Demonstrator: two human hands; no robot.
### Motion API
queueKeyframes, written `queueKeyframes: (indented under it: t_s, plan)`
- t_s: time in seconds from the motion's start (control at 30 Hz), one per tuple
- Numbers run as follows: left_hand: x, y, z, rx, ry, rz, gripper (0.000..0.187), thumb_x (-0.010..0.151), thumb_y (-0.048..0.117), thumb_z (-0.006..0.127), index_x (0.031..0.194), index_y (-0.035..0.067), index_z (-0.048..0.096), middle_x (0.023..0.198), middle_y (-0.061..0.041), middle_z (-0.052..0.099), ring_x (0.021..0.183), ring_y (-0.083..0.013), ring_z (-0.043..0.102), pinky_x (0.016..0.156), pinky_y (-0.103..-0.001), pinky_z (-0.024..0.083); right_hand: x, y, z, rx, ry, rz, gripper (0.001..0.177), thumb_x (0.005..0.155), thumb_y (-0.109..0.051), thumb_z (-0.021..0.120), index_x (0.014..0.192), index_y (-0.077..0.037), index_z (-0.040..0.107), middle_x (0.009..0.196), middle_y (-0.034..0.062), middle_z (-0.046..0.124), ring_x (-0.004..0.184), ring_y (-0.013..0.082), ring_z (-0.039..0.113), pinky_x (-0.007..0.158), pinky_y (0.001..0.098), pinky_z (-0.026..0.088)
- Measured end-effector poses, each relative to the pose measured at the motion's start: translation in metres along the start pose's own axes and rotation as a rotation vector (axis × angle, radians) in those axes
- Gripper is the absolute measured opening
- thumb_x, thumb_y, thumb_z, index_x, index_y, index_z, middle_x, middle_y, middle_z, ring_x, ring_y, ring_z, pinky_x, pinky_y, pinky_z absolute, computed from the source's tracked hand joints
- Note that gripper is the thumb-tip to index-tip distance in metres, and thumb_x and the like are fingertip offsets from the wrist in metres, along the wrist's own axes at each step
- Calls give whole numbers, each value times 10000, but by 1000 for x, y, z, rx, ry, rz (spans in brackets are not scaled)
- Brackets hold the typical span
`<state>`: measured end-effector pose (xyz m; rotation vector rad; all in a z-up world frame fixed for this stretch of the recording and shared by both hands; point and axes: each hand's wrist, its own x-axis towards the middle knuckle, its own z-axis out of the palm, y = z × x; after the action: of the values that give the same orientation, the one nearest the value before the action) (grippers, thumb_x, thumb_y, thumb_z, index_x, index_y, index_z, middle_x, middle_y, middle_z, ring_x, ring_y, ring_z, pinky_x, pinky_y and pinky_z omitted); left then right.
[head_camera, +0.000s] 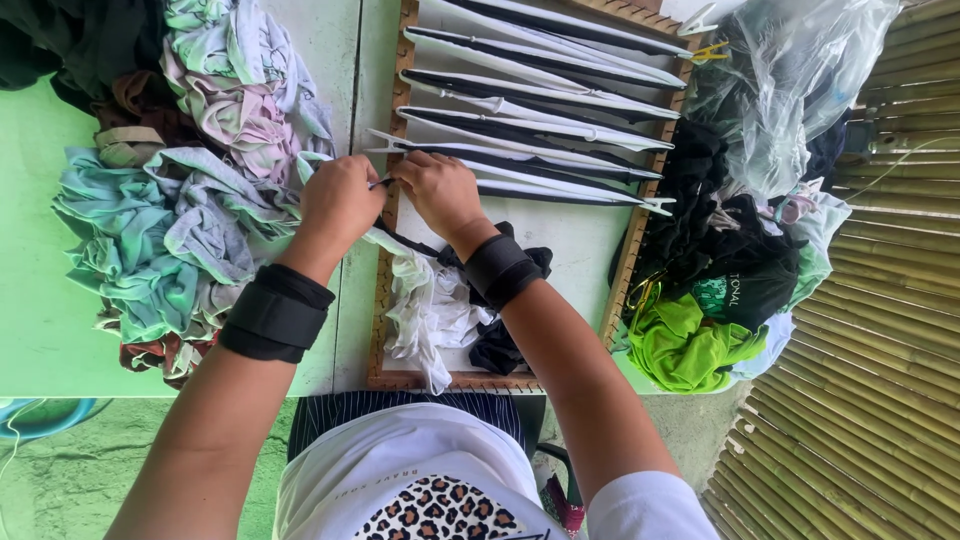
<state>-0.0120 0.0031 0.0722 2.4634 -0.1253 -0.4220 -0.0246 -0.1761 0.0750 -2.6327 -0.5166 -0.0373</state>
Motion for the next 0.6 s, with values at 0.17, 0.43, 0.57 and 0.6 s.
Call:
queueKeyframes:
  t_s: [0.17,0.43,0.57,0.6]
  plan:
    - [-16,10,8,11,-19,21,127,831,212,732,896,110,770,888,-161,743,832,-379,715,719,-484,570,-4,-2,0,57,-16,16,46,854,-209,744,893,-184,745,929,-25,715,851,241,700,738,387,551]
    - [-31,15,5,-24,-14,-21,194,834,271,756,964,136,805,850,-169,739,791,-387,713,687,-481,569,-12,0,-1,115,-37,48,33,854,-186,744,887,-189,747,935,-15,714,860,251,708,735,388,565]
    - [-35,18,16,-85,48,-65,216,858,306,759,960,119,795,853,-169,741,777,-376,721,681,-470,575,-14,-2,-3,160,-44,79,62,866,-195,733,924,-179,749,947,-12,719,864,262,708,720,392,562]
    - [-35,21,18,-80,72,-60,221,869,313,758,962,115,794,857,-170,743,776,-375,723,681,-469,576,-12,-1,-3,171,-51,97,67,864,-199,732,926,-182,751,948,-13,722,863,263,709,714,391,562]
